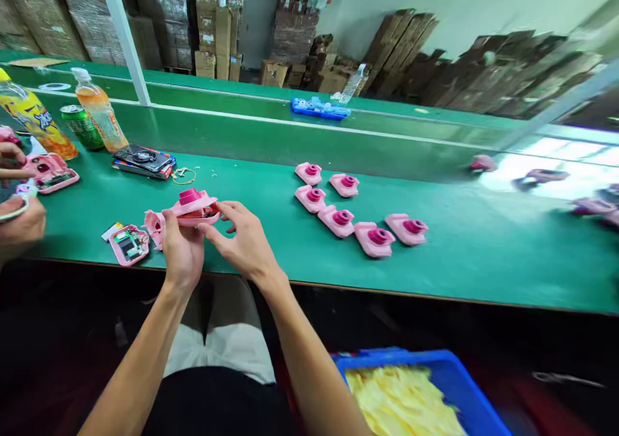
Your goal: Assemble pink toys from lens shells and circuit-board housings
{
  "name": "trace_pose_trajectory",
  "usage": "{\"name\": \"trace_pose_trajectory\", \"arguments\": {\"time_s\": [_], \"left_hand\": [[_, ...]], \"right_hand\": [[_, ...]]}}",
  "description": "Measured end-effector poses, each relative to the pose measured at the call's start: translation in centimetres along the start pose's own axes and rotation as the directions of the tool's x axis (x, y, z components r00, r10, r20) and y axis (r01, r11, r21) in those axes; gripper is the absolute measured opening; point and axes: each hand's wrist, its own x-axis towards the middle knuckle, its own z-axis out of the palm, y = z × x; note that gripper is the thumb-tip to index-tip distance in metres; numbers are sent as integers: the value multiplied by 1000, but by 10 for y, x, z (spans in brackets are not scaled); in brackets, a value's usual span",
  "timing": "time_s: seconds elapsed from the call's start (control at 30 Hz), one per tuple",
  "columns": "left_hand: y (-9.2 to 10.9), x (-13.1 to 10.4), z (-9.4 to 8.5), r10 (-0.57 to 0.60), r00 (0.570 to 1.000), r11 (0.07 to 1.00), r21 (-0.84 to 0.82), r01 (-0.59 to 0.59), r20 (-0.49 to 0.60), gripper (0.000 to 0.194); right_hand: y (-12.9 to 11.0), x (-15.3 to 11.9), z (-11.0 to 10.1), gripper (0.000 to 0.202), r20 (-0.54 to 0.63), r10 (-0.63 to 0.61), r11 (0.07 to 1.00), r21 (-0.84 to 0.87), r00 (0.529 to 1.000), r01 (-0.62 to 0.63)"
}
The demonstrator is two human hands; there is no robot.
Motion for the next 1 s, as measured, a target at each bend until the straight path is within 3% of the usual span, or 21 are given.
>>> {"name": "trace_pose_trajectory", "arguments": {"time_s": [0.17, 0.23, 0.33, 0.43, 0.57, 0.77, 0.9, 0.97, 1.0], "left_hand": [[10, -5, 10, -234, 970, 972, -19, 236, 57, 51], [11, -9, 11, -277, 959, 960, -31, 279, 60, 50], [7, -13, 11, -175, 985, 984, -27, 175, -3, 32], [2, -13, 8, -105, 994, 994, 13, 106, -15, 24], [2, -10, 4, -113, 993, 993, 40, 112, 27, 25], [5, -6, -1, -82, 997, 987, 142, 79, 16, 24], [9, -2, -8, -199, 971, 976, 115, 184, 132, 29], [13, -1, -13, -340, 923, 938, 132, 320, 182, 33], [14, -1, -15, -410, 892, 911, 147, 387, 192, 34]], "right_hand": [[1, -2, 7, 29, -112, -8, 1000, 24, 994, 11], [0, -4, 8, 29, -177, -37, 999, -21, 984, 33], [1, -5, 10, 24, -254, -67, 993, -107, 965, 40], [4, -6, 11, 23, -227, -49, 996, -86, 973, 30], [7, -5, 13, 26, -212, -27, 1000, -6, 977, 26], [17, -10, 17, 31, -200, -100, 994, -61, 975, 89], [25, -6, 0, 38, -301, -141, 983, 69, 943, 169], [21, 4, -20, 25, -212, -114, 973, 176, 971, 153], [17, 11, -31, 20, -65, -101, 973, 203, 993, 112]]}}
